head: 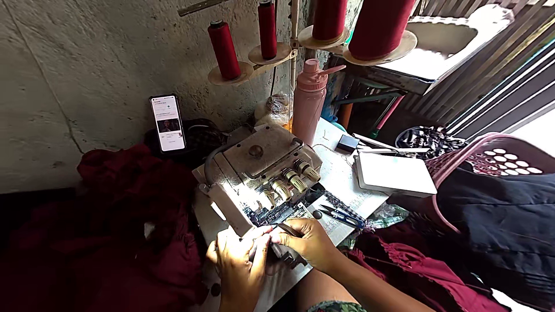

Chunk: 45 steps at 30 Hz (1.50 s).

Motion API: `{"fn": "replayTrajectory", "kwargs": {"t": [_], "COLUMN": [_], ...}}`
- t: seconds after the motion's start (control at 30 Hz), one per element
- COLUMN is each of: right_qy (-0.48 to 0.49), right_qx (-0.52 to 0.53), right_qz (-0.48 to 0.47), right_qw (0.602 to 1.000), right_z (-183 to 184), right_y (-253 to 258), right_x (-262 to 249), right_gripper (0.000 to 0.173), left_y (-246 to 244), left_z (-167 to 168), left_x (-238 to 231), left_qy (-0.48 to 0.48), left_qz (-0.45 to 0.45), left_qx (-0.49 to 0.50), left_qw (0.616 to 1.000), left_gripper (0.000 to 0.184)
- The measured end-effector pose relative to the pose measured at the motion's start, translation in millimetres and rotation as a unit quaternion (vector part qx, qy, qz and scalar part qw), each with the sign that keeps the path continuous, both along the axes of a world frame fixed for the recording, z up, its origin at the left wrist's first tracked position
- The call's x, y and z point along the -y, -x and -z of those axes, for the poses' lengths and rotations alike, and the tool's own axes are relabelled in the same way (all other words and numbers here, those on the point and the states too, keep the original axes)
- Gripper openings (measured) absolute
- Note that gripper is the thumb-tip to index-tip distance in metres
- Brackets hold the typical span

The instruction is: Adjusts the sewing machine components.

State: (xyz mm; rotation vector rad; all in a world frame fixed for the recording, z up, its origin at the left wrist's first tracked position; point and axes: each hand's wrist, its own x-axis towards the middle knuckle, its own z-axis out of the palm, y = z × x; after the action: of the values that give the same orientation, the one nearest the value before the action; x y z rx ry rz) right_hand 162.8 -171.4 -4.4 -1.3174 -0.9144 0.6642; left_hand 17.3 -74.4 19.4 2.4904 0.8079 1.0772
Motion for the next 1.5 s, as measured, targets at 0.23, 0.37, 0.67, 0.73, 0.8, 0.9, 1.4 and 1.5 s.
{"fn": "replayTrajectory", "kwargs": {"t": [0.23, 0.37, 0.67, 0.73, 0.8, 0.9, 1.4, 1.5], "right_qy": [-0.032, -0.039, -0.029, -0.026, -0.017, -0.001, -0.03, -0.034], "right_qx": [0.045, 0.047, 0.06, 0.06, 0.067, 0.139, 0.534, 0.54], "right_qz": [-0.01, -0.015, -0.011, -0.014, -0.016, -0.003, 0.152, 0.155], "right_qw": [0.998, 0.998, 0.998, 0.998, 0.997, 0.99, 0.831, 0.827], "right_z": [-6, -9, -9, -9, -9, -8, -23, -22], "right_y": [6, 8, 10, 11, 10, 3, -5, -6], "right_x": [-3, -4, -8, -9, -9, -1, 15, 13], "right_gripper": [0.017, 0.017, 0.02, 0.019, 0.019, 0.029, 0.025, 0.024], "left_y": [9, 12, 9, 9, 9, 8, 7, 7], "left_z": [-1, -5, -3, -2, 0, 0, 1, 1], "left_x": [-15, -20, -20, -19, -17, -16, -16, -16], "left_qy": [0.138, 0.182, 0.156, 0.153, 0.139, 0.123, 0.119, 0.121], "left_qz": [0.053, 0.066, 0.04, 0.034, 0.015, -0.012, -0.018, -0.017], "left_qx": [0.023, 0.029, 0.025, 0.023, 0.027, 0.037, 0.032, 0.034], "left_qw": [0.989, 0.981, 0.987, 0.987, 0.99, 0.992, 0.992, 0.992], "left_gripper": [0.02, 0.019, 0.021, 0.021, 0.022, 0.024, 0.026, 0.025]}}
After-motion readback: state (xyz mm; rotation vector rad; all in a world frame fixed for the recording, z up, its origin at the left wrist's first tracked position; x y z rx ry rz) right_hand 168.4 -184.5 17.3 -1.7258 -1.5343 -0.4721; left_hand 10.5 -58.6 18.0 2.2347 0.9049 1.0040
